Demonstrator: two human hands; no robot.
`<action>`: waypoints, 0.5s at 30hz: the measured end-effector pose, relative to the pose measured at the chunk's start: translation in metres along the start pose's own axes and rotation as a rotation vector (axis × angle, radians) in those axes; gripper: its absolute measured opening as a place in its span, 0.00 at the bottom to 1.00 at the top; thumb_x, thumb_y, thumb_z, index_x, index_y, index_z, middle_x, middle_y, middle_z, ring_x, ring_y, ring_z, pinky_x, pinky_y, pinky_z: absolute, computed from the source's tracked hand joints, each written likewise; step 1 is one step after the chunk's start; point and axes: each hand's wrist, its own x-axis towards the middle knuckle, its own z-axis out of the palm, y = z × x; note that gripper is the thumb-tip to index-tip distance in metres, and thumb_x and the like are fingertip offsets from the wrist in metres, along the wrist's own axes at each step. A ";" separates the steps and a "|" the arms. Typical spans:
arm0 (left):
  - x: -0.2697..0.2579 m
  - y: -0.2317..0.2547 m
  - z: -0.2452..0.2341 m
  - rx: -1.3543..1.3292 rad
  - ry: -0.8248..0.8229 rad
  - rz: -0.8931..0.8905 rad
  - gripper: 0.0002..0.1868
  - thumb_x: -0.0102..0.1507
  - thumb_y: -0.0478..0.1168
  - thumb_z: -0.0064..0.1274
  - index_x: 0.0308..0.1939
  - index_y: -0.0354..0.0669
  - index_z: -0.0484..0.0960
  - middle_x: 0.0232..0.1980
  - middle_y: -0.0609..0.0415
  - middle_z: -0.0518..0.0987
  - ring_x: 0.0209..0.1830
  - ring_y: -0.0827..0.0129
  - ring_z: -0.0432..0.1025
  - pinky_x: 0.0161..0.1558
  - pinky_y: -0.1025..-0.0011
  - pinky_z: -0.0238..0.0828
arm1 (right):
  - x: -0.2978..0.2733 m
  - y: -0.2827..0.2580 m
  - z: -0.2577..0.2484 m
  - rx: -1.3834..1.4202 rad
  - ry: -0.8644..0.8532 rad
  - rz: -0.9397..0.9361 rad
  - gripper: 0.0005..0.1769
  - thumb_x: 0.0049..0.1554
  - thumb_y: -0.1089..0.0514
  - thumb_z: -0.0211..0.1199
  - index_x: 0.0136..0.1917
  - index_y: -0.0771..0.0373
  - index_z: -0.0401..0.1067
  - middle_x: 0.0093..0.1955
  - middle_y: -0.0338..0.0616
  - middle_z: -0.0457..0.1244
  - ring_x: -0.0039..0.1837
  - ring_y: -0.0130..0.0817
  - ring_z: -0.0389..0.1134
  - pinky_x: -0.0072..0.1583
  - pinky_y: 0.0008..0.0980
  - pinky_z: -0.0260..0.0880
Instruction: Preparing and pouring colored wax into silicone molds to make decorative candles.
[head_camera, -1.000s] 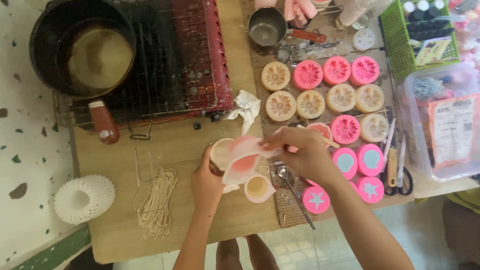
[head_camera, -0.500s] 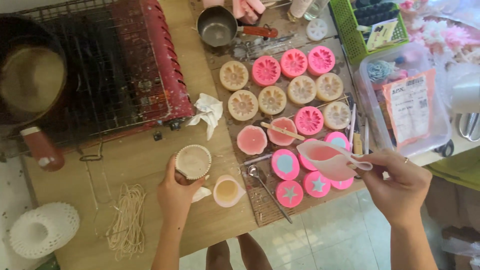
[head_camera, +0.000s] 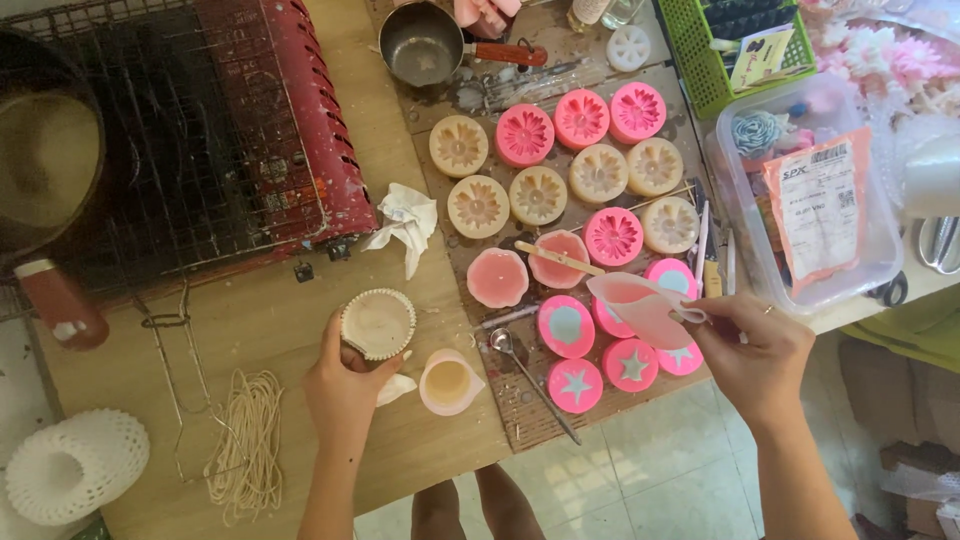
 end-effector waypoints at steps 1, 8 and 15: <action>0.000 0.001 -0.001 0.001 -0.004 -0.007 0.48 0.42 0.42 0.76 0.67 0.45 0.74 0.18 0.57 0.70 0.15 0.71 0.65 0.23 0.70 0.65 | 0.001 -0.001 0.000 -0.010 -0.008 -0.007 0.07 0.54 0.66 0.72 0.47 0.65 0.79 0.36 0.41 0.66 0.38 0.23 0.66 0.43 0.25 0.65; -0.001 0.000 0.000 0.008 -0.001 0.008 0.48 0.42 0.42 0.76 0.66 0.45 0.74 0.19 0.57 0.71 0.16 0.72 0.66 0.24 0.70 0.66 | 0.008 -0.005 0.004 -0.035 -0.023 -0.030 0.07 0.54 0.65 0.72 0.47 0.65 0.79 0.36 0.42 0.66 0.37 0.26 0.66 0.41 0.26 0.64; -0.001 0.001 -0.001 -0.009 0.003 0.022 0.48 0.43 0.42 0.76 0.67 0.46 0.74 0.19 0.57 0.71 0.16 0.71 0.66 0.24 0.70 0.66 | 0.011 -0.007 0.007 -0.050 -0.021 -0.073 0.06 0.55 0.64 0.73 0.47 0.65 0.79 0.35 0.43 0.66 0.36 0.27 0.65 0.40 0.27 0.63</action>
